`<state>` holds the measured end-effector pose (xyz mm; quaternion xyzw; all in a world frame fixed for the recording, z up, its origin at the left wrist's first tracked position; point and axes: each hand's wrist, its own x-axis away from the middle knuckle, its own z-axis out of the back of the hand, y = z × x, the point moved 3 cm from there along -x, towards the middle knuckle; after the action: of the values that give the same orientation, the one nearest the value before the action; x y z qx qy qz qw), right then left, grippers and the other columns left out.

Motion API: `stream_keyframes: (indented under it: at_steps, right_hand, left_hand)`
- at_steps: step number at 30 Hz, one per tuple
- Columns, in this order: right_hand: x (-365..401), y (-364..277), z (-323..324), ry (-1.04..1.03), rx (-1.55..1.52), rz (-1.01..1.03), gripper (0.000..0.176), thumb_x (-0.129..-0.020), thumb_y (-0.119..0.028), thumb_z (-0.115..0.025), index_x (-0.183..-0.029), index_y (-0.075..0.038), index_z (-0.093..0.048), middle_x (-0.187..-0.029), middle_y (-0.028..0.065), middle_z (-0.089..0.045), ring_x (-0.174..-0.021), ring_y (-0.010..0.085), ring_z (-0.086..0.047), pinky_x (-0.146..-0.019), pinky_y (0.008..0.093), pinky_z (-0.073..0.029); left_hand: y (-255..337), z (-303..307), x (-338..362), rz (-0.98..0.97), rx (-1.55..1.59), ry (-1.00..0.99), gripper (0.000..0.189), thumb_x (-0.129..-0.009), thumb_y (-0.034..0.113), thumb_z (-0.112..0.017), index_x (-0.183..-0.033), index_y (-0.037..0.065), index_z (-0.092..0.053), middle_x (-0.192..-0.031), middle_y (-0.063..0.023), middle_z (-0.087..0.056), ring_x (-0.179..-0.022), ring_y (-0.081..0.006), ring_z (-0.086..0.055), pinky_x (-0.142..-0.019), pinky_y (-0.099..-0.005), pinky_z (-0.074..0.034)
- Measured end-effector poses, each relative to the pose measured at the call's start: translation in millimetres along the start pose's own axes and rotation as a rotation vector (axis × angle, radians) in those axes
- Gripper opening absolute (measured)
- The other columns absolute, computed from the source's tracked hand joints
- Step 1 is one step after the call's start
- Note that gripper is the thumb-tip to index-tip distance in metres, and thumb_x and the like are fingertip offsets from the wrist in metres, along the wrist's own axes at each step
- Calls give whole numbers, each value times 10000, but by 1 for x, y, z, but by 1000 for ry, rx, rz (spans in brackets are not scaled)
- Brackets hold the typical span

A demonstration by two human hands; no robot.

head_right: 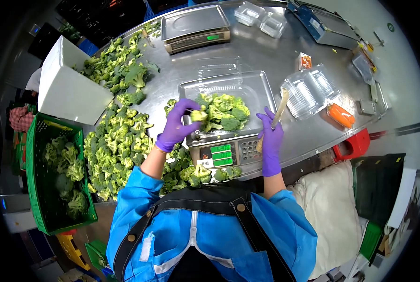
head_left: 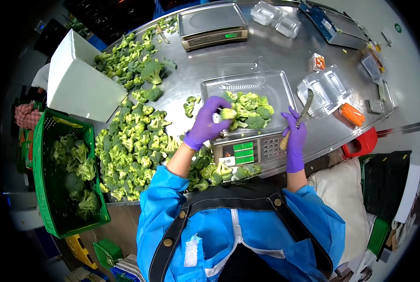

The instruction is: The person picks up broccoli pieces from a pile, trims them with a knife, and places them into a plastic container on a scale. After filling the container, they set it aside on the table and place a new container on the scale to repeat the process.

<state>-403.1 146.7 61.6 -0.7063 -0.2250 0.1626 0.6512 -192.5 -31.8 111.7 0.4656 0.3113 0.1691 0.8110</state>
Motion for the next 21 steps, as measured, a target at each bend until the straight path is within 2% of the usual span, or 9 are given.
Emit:
stream_keyframes:
  at_steps: [4, 8, 11, 12, 14, 17, 18, 20, 21]
  right_hand:
    - [-2, 2, 2, -48, 33, -17, 349, -867, -135, -556, -1137, 79, -498, -1152, 139, -571, -516, 35, -500, -412, 157, -372]
    - [-4, 6, 4, -63, 42, -59, 359, -869, -137, -555, -1153, 73, -491, -1167, 146, -559, -533, 38, -515, -413, 154, -373]
    - [-10, 4, 2, -80, 20, -49, 390, -863, -148, -566, -1178, 64, -477, -1173, 146, -556, -539, 45, -524, -413, 157, -373]
    - [-12, 4, 1, -102, 21, -42, 409, -860, -160, -573, -1191, 57, -470, -1174, 147, -556, -541, 51, -529, -414, 162, -375]
    - [-32, 5, -12, -165, 53, -56, 439, -852, -186, -587, -1207, 41, -465, -1177, 144, -555, -530, 53, -518, -418, 170, -380]
    - [-71, 12, -36, -328, 87, -218, 535, -833, -303, -610, -1259, -21, -453, -1156, 121, -568, -508, 58, -479, -439, 191, -397]
    - [-88, 9, -42, -330, 88, -222, 535, -833, -303, -610, -1259, -21, -453, -1156, 121, -568, -508, 58, -479, -439, 191, -397]
    - [-111, 10, -57, -453, 96, -528, 556, -829, -352, -598, -1273, -51, -454, -1059, 91, -590, -487, 59, -450, -439, 194, -394]
    - [-114, 7, -61, -456, 99, -534, 556, -829, -352, -598, -1273, -51, -454, -1059, 91, -590, -487, 59, -450, -439, 194, -394]
  left_hand:
    - [25, -45, -29, -365, -452, -85, 370, -679, 65, -645, -1038, 63, -557, -1030, -118, -538, -913, -282, -554, -792, -351, -470]
    - [5, -74, -37, -435, -650, -227, 454, -691, 103, -642, -1132, 77, -534, -1129, -151, -510, -999, -331, -511, -865, -392, -431]
    - [21, -49, -28, -261, -344, -151, 563, -754, 198, -633, -1284, 115, -461, -1293, -171, -418, -1149, -331, -417, -994, -424, -318]
    - [24, -38, -24, -207, -307, -39, 540, -768, 217, -640, -1267, 96, -473, -1286, -156, -429, -1162, -309, -412, -1005, -415, -308]
    - [-2, -20, -13, -132, -313, 296, 519, -766, 201, -635, -1245, 86, -471, -1198, -134, -468, -1093, -281, -463, -924, -384, -387]
    - [-54, -11, 8, 317, 82, 363, 487, -832, 245, -618, -1254, 65, -454, -1084, -111, -512, -958, -186, -511, -830, -327, -437]
    - [-52, -9, 12, 321, 82, 364, 487, -832, 245, -618, -1254, 65, -454, -1084, -111, -512, -958, -186, -511, -830, -327, -437]
    - [-58, -16, 26, 712, 537, 279, 530, -857, 368, -581, -1258, 49, -446, -1008, -109, -543, -864, -168, -541, -785, -308, -454]
    - [-57, -16, 28, 712, 462, 248, 607, -870, 482, -512, -1275, 38, -428, -971, -103, -557, -788, -158, -554, -731, -293, -470]
